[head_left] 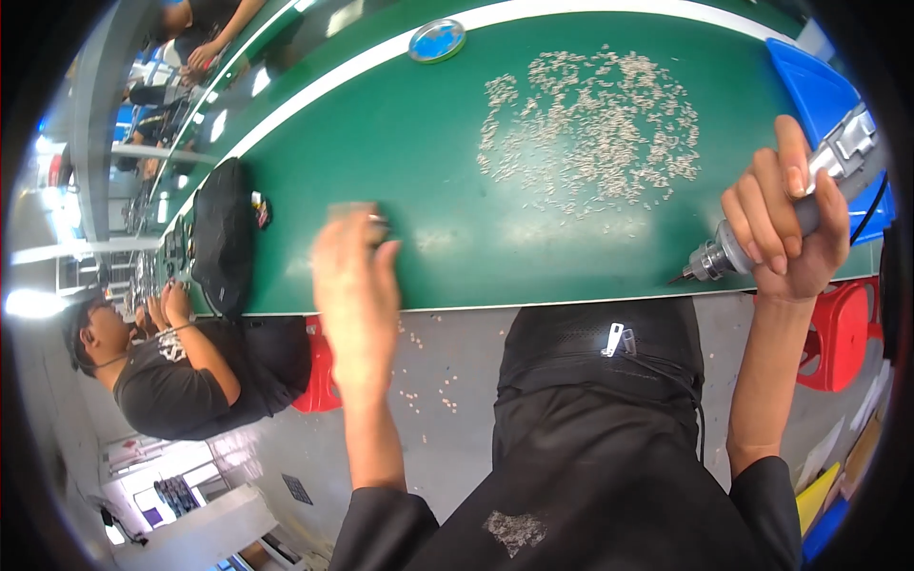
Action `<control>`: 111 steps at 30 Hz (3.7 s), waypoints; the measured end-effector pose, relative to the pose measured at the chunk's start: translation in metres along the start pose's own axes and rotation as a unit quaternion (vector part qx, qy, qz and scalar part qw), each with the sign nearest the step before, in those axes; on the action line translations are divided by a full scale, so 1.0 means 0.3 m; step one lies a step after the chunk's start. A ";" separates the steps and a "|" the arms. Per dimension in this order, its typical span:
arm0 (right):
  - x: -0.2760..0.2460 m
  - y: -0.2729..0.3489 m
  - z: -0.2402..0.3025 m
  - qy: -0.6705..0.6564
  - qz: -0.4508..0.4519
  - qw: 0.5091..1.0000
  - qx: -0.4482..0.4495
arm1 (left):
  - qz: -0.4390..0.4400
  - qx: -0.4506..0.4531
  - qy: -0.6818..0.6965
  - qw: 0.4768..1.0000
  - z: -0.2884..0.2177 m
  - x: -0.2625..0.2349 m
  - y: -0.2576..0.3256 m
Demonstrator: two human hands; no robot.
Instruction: Using an electric screwdriver to fasten screws into small electronic components at an assembly line workbench.
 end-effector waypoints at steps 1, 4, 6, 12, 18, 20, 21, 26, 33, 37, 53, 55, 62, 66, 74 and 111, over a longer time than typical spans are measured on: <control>-0.003 0.013 -0.004 0.001 -0.002 1.000 -0.003 | -0.078 -0.015 -0.111 0.991 0.038 -0.022 0.015; -0.037 0.069 -0.025 -0.017 -0.104 0.994 -0.021 | -0.104 -0.029 -0.088 0.990 0.050 -0.051 -0.015; -0.046 0.094 -0.038 -0.070 -0.183 0.980 -0.026 | -0.083 0.022 -0.010 0.996 -0.004 -0.030 -0.049; -0.050 0.137 -0.082 -0.120 -0.232 0.965 -0.027 | -0.085 0.132 0.121 0.980 -0.149 0.040 -0.137; -0.068 0.161 -0.083 -0.190 -0.233 0.953 -0.045 | -0.059 0.160 0.116 0.979 -0.210 0.049 -0.183; -0.071 0.163 -0.079 -0.194 -0.229 0.953 -0.050 | -0.056 0.161 0.105 0.980 -0.226 0.057 -0.196; -0.072 0.164 -0.079 -0.195 -0.231 0.952 -0.051 | -0.054 0.162 0.105 0.980 -0.231 0.059 -0.201; -0.068 0.163 -0.080 -0.182 -0.214 0.959 -0.049 | -0.043 0.155 0.089 0.983 -0.237 0.064 -0.217; -0.064 0.161 -0.079 -0.167 -0.232 0.957 -0.054 | -0.063 0.219 0.072 0.971 -0.251 0.068 -0.218; -0.067 0.163 -0.083 -0.169 -0.216 0.960 -0.061 | -0.073 0.220 0.082 0.969 -0.241 0.078 -0.218; -0.055 0.148 -0.085 -0.151 -0.243 0.957 -0.049 | -0.038 0.080 0.249 0.965 -0.133 0.109 -0.184; -0.054 0.146 -0.086 -0.142 -0.247 0.958 -0.044 | -0.051 0.069 0.245 0.966 -0.130 0.114 -0.182; -0.057 0.145 -0.092 -0.141 -0.256 0.955 -0.048 | -0.088 0.051 0.279 0.955 -0.125 0.112 -0.179; -0.061 0.145 -0.092 -0.144 -0.261 0.953 -0.051 | -0.101 0.077 0.320 0.939 -0.130 0.097 -0.188; -0.073 0.165 -0.095 -0.165 -0.263 0.949 -0.054 | -0.100 0.107 0.351 0.925 -0.131 0.097 -0.179; 0.021 0.121 0.019 -0.148 -0.294 0.927 -0.179 | 0.064 0.047 0.639 0.765 -0.596 0.098 0.028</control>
Point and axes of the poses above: each hand's wrist, its own y-axis away from the middle knuckle, its own x-axis out of the palm, z = x × y, the point moved 4 cm from there along -y, towards the middle knuckle
